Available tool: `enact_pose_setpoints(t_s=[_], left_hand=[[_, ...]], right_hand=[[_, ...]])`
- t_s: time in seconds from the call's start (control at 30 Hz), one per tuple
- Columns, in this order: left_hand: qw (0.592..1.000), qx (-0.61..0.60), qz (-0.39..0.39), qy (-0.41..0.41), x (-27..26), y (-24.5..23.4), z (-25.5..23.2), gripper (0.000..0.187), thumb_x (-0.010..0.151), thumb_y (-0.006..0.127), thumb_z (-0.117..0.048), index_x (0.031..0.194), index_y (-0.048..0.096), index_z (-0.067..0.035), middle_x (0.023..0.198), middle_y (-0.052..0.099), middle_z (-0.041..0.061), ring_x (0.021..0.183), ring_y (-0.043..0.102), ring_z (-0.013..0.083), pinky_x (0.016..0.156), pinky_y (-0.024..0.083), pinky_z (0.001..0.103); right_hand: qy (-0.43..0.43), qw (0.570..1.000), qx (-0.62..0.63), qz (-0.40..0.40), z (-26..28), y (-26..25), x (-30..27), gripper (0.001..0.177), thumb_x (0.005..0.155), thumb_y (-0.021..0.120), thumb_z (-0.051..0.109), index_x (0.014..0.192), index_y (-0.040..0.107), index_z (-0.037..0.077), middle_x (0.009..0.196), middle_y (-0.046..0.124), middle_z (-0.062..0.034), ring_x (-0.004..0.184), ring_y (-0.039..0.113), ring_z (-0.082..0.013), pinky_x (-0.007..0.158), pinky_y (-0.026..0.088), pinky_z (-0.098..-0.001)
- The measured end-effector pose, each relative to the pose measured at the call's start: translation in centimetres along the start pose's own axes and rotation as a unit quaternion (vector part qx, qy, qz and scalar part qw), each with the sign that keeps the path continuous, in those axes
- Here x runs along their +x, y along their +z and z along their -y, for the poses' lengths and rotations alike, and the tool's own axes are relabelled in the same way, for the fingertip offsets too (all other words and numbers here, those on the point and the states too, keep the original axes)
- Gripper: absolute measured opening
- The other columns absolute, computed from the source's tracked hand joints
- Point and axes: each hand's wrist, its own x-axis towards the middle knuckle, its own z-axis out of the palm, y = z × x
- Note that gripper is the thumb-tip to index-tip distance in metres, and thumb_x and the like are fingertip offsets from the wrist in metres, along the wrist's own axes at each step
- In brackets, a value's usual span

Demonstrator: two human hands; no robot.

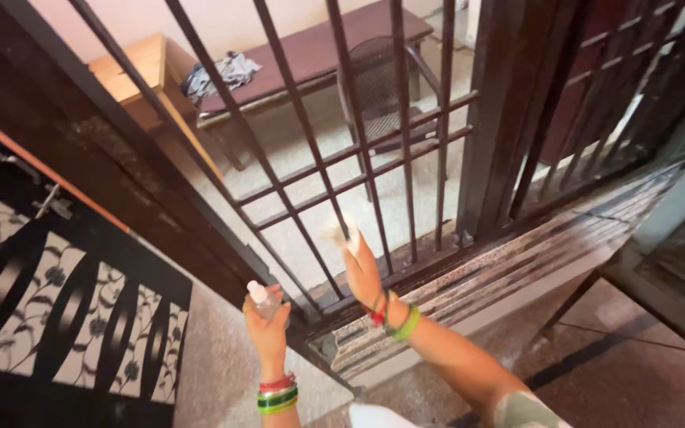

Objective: The person cleans a metal gate by repeatedly spraying a liquid from a bottle and wiping the bars with a white cloth. The person works on the lower section of the gate, moving along the horizontal and vertical bars.

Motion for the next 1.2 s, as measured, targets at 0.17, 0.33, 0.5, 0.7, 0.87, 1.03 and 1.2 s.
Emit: enact_pose_setpoints(t_s=[0.17,0.33,0.5,0.7,0.87,1.03,1.2], left_hand=[[1.0,0.0,-0.001,0.014,-0.1,0.1,-0.5,0.04,0.075,0.072,0.005,0.114,0.061,-0.003,0.115,0.066,0.008,0.103,0.066,0.0191,0.093,0.052,0.035],[1.0,0.015,-0.007,0.006,0.0,0.1,-0.2,0.039,0.074,0.072,0.004,0.111,0.061,-0.003,0.115,0.066,0.008,0.102,0.066,0.0188,0.09,0.053,0.035],[0.999,0.044,-0.001,0.01,0.1,-0.3,0.6,0.038,0.074,0.073,0.004,0.11,0.061,-0.002,0.113,0.068,0.009,0.102,0.068,0.0194,0.091,0.054,0.036],[0.997,-0.068,0.021,-0.022,0.3,-0.6,0.8,0.051,0.075,0.072,0.004,0.122,0.053,-0.003,0.118,0.068,0.01,0.106,0.066,0.0181,0.093,0.053,0.034],[0.999,-0.042,0.024,-0.011,0.3,-0.7,0.5,0.047,0.074,0.071,0.005,0.118,0.057,-0.002,0.115,0.068,0.009,0.103,0.065,0.0185,0.09,0.052,0.033],[1.0,-0.016,0.021,-0.006,0.4,-0.7,-0.2,0.042,0.073,0.071,0.004,0.114,0.063,-0.002,0.107,0.065,0.008,0.099,0.066,0.0189,0.088,0.052,0.033],[1.0,-0.015,0.02,-0.004,0.2,-0.7,-0.3,0.041,0.073,0.071,0.004,0.113,0.063,-0.003,0.111,0.062,0.007,0.101,0.065,0.0183,0.088,0.053,0.033]], right_hand=[[0.079,0.995,-0.062,-0.014,4.1,1.1,7.4,0.024,0.11,0.053,0.021,0.117,0.055,-0.002,0.081,0.063,-0.0062,0.07,0.064,-0.0141,0.063,0.054,-0.0313],[0.069,0.986,-0.149,0.001,-0.8,-0.7,1.8,0.022,0.103,0.055,0.023,0.113,0.056,0.003,0.066,0.06,-0.0017,0.055,0.06,-0.0104,0.049,0.046,-0.0303],[0.155,0.985,-0.068,0.014,-8.5,-3.5,-6.8,0.016,0.103,0.052,0.011,0.115,0.058,0.001,0.088,0.067,-0.0081,0.076,0.066,-0.0175,0.069,0.055,-0.0314],[0.093,0.975,-0.106,-0.17,-6.2,1.8,-12.2,0.042,0.101,0.046,0.007,0.142,0.043,-0.002,0.133,0.055,-0.0186,0.126,0.053,-0.0249,0.108,0.039,-0.0345],[0.089,0.993,-0.07,-0.02,-0.2,6.5,-1.7,0.041,0.104,0.049,0.013,0.143,0.049,0.001,0.122,0.068,-0.0127,0.114,0.064,-0.0205,0.099,0.049,-0.0324],[0.059,0.998,-0.026,0.024,2.8,7.3,5.3,0.019,0.113,0.051,0.018,0.112,0.059,0.001,0.086,0.064,-0.0094,0.078,0.063,-0.0143,0.069,0.052,-0.0318],[0.114,0.989,-0.091,0.04,-1.4,5.4,-0.1,0.02,0.103,0.054,0.023,0.11,0.055,0.004,0.069,0.062,-0.0052,0.06,0.065,-0.0134,0.054,0.051,-0.0312]])
